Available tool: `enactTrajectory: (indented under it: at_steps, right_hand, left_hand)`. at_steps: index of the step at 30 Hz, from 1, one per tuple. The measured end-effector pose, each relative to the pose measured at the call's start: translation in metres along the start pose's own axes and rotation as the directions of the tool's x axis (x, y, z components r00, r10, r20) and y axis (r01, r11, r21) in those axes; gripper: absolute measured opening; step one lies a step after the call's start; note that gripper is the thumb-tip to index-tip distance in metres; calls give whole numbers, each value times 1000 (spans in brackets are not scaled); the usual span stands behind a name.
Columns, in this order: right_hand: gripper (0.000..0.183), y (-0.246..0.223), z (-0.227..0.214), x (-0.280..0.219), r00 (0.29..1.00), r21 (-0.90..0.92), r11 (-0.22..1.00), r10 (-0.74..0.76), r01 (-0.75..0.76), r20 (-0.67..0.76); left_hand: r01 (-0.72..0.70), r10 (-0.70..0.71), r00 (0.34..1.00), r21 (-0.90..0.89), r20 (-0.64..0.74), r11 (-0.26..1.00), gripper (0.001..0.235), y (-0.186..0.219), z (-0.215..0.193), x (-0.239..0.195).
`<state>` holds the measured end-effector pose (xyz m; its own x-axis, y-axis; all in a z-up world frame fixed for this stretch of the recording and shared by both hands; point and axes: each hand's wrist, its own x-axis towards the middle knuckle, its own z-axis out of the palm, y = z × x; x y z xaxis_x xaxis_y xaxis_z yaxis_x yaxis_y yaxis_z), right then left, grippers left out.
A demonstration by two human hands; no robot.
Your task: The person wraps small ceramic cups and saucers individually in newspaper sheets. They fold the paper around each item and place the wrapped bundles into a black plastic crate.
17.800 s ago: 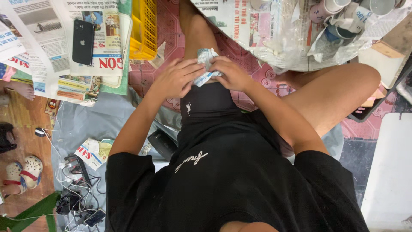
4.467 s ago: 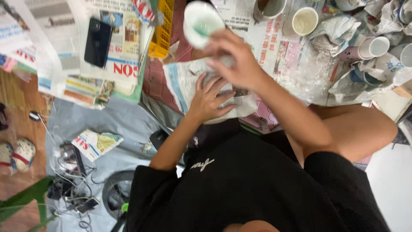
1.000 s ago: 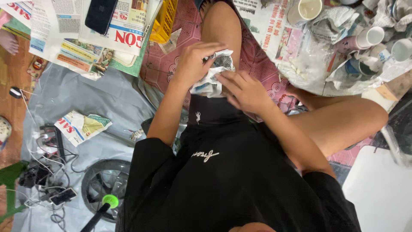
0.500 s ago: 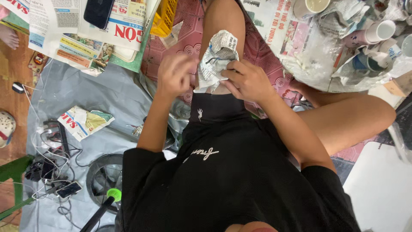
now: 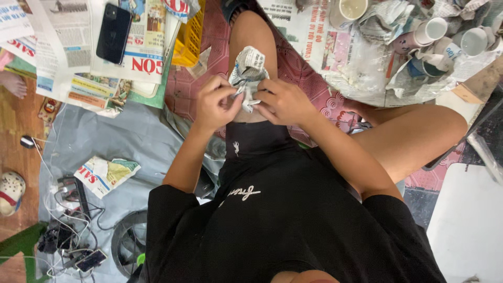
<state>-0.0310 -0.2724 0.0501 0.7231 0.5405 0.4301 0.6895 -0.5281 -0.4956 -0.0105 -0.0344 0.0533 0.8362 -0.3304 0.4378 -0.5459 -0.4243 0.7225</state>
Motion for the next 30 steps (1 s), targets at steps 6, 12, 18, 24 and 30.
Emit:
enactTrajectory:
  at_steps: [6, 12, 18, 24, 30]
  right_hand:
    - [37, 8, 8, -8, 996, -100, 991, -89, 91, 28]
    - [28, 16, 15, -12, 997, -25, 997, -70, 69, -40]
    - [23, 36, -5, -15, 996, 122, 992, -30, 41, -88]
    - [27, 48, -62, -43, 992, 132, 987, 99, -88, -80]
    - [50, 65, -112, -90, 879, 304, 933, 299, -190, -371]
  left_hand:
    - [84, -87, 993, 39, 74, 996, 20, 17, 3, 6]
    - [-244, 188, 935, 159, 300, 957, 31, 26, -21, 13]
    - [-403, 260, 848, 243, 462, 882, 28, 33, -10, 37]
    - [-497, 334, 756, 162, 563, 852, 23, 50, 33, 80]
    - [-421, 385, 782, -40, 489, 906, 24, 66, 93, 141]
